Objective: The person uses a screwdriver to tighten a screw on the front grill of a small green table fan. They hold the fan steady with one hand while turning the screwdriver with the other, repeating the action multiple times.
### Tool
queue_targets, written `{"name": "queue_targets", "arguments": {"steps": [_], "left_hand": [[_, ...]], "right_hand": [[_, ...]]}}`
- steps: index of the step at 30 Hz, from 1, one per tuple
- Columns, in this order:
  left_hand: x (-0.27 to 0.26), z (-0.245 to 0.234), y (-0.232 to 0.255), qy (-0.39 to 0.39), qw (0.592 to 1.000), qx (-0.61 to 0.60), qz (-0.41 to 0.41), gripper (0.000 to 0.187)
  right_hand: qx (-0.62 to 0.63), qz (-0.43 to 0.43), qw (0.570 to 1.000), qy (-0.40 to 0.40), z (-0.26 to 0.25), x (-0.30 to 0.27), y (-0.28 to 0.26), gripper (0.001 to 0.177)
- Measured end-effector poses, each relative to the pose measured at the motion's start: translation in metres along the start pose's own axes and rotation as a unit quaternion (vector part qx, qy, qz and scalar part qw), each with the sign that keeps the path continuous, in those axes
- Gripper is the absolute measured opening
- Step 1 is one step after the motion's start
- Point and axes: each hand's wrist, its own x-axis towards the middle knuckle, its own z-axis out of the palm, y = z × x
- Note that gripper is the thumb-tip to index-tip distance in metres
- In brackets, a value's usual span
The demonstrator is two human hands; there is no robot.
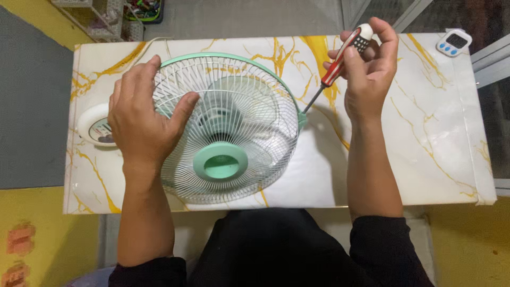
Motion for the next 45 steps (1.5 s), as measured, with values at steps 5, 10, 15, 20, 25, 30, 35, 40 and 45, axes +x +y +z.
{"name": "queue_targets", "arguments": {"steps": [5,10,15,20,25,30,35,40,45], "left_hand": [[0.002,-0.003,0.003,-0.004,1.0,0.001,-0.011,0.071],[0.002,-0.005,0.002,0.003,1.0,-0.006,-0.004,0.072],[0.003,-0.005,0.001,-0.005,1.0,-0.006,-0.015,0.076],[0.002,-0.006,0.001,0.003,1.0,-0.012,-0.009,0.075],[0.003,-0.007,0.001,-0.001,1.0,-0.006,-0.012,0.076],[0.003,-0.007,0.002,0.002,1.0,-0.009,-0.014,0.075],[0.001,-0.006,0.001,0.003,1.0,-0.007,-0.014,0.076],[0.002,-0.006,0.002,0.005,1.0,-0.008,-0.015,0.076],[0.002,-0.005,0.002,0.006,1.0,-0.007,-0.02,0.076]], "right_hand": [[-0.079,-0.097,0.992,-0.028,0.007,-0.004,-0.002,0.05],[-0.056,-0.034,0.998,-0.003,0.007,-0.008,-0.013,0.047],[-0.088,-0.096,0.99,-0.053,0.013,-0.012,-0.022,0.042],[-0.073,-0.072,0.994,-0.026,0.022,-0.018,-0.026,0.045],[-0.085,-0.088,0.992,-0.018,0.025,-0.02,-0.03,0.036],[-0.1,-0.105,0.989,-0.025,0.02,-0.021,-0.029,0.039],[-0.033,-0.088,0.994,-0.059,0.018,-0.022,-0.029,0.034],[-0.078,-0.128,0.987,-0.061,0.022,-0.02,-0.031,0.034],[-0.069,-0.103,0.992,-0.012,0.02,-0.018,-0.03,0.026]]}}
